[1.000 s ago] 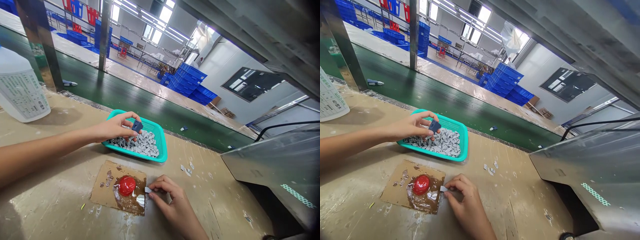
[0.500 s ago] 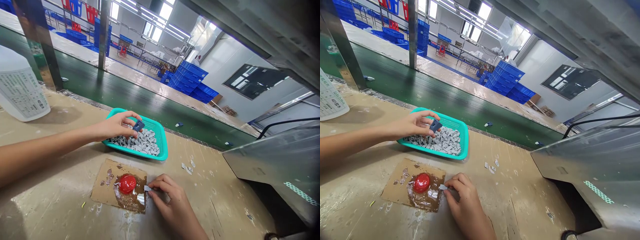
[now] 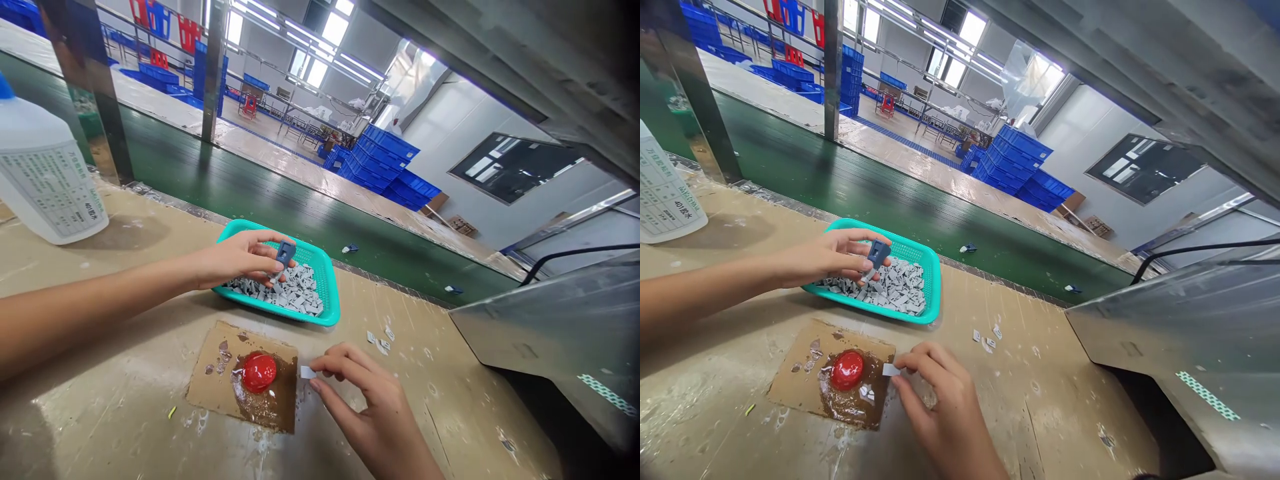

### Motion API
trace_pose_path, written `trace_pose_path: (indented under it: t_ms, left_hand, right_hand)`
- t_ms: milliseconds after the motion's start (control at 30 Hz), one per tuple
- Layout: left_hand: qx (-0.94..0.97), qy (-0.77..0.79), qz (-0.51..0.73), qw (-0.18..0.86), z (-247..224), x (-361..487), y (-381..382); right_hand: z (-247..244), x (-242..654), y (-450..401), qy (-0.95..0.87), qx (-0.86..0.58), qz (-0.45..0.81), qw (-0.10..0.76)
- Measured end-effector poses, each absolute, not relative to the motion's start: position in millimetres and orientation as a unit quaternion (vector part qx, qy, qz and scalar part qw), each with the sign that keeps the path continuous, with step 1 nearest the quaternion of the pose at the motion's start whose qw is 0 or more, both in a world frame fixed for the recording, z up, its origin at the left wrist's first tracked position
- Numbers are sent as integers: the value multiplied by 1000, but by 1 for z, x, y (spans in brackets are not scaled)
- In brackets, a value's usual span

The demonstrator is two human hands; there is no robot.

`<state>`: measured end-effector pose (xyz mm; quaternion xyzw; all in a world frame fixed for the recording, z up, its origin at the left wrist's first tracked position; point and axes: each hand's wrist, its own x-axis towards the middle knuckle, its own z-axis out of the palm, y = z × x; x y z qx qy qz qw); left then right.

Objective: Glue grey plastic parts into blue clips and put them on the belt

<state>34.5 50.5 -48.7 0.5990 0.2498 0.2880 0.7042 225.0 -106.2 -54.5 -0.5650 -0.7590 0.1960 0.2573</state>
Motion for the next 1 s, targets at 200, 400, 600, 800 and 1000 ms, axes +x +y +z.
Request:
trace_pose_path:
  t_ms: [200, 400, 600, 800, 1000]
  left_hand:
    - [629, 232, 279, 688, -47, 34, 45]
    - [629, 235, 266, 691, -46, 37, 41]
    - [731, 266, 278, 564, -47, 40, 35]
    - [822, 255, 302, 409, -47, 41, 27]
    - [861, 242, 320, 313, -45, 41, 25]
  right_hand:
    - [-53, 224, -100, -767, -553, 215, 242]
    - [-49, 223, -99, -770, -548, 225, 236]
    - [-31, 229, -88, -768, -537, 226, 266]
    - [-13, 223, -54, -711, -511, 220, 430]
    - [-27, 209, -42, -679, -522, 251, 451]
